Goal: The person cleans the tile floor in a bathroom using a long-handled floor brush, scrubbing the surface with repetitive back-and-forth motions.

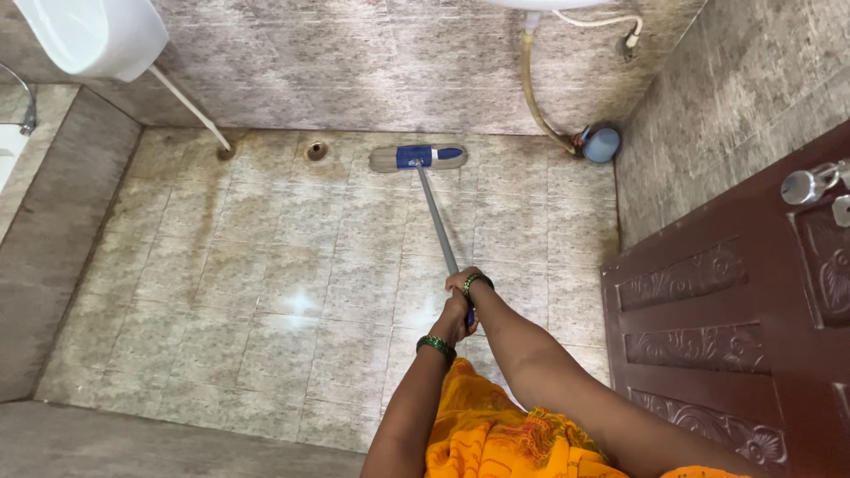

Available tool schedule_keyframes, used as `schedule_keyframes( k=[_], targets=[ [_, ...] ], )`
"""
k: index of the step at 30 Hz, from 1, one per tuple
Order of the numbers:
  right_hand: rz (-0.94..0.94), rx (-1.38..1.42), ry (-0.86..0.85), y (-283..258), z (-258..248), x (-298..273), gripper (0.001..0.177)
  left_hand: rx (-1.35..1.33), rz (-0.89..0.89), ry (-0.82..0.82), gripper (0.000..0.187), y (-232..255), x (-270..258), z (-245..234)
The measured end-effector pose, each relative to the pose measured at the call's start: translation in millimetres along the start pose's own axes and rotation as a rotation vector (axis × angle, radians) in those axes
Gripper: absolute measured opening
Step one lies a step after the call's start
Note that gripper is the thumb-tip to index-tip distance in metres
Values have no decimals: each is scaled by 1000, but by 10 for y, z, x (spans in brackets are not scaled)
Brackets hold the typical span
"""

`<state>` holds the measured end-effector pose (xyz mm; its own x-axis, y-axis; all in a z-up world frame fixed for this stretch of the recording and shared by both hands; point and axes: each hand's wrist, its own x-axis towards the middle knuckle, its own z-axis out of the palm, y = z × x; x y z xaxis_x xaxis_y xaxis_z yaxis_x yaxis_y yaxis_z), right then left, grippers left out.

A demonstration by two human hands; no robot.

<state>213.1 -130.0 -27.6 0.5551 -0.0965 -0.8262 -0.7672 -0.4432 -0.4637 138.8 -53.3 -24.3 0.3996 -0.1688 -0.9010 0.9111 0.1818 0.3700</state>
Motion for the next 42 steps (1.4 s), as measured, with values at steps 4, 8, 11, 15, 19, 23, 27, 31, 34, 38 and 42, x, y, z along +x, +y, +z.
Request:
schedule_keyframes(
  k=[4, 8, 11, 15, 19, 23, 27, 31, 34, 38, 42],
  targets=[
    [-37, -36, -4, 73, 45, -9, 44, -41, 20, 44, 64, -145, 74, -9],
    [-64, 86, -53, 310, 170, -110, 37, -7, 23, 74, 65, -367, 46, -68],
    [-88, 269, -87, 467, 246, -231, 36, 35, 23, 58, 66, -545, -34, -103],
    [-71, 270, -57, 824, 321, -492, 36, 25, 35, 2, 64, -887, -215, -118],
    [-19, 283, -33, 1306, 582, -865, 36, 88, 36, -6, 63, -1439, -528, -246],
    [-7, 251, -4, 1934, 957, -1265, 38, 115, 41, -8, 63, -2179, -857, -418],
    [-7, 245, 29, 2503, 1247, -1665, 40, 120, -1, 10, 67, -2767, -1198, -510],
    [49, 248, 11, 2755, 1424, -2030, 41, 140, -36, 25, 67, -3169, -1469, -631],
    [113, 247, 12, 2776, 1409, -2297, 36, 150, -36, -2, 67, -3294, -1570, -662],
    [87, 268, 20, 2816, 1439, -2316, 33, 145, -28, -15, 66, -3336, -1568, -711],
    [66, 203, 39, 2889, 1469, -2126, 34, 133, -24, -19, 66, -3297, -1461, -664]
  ],
)
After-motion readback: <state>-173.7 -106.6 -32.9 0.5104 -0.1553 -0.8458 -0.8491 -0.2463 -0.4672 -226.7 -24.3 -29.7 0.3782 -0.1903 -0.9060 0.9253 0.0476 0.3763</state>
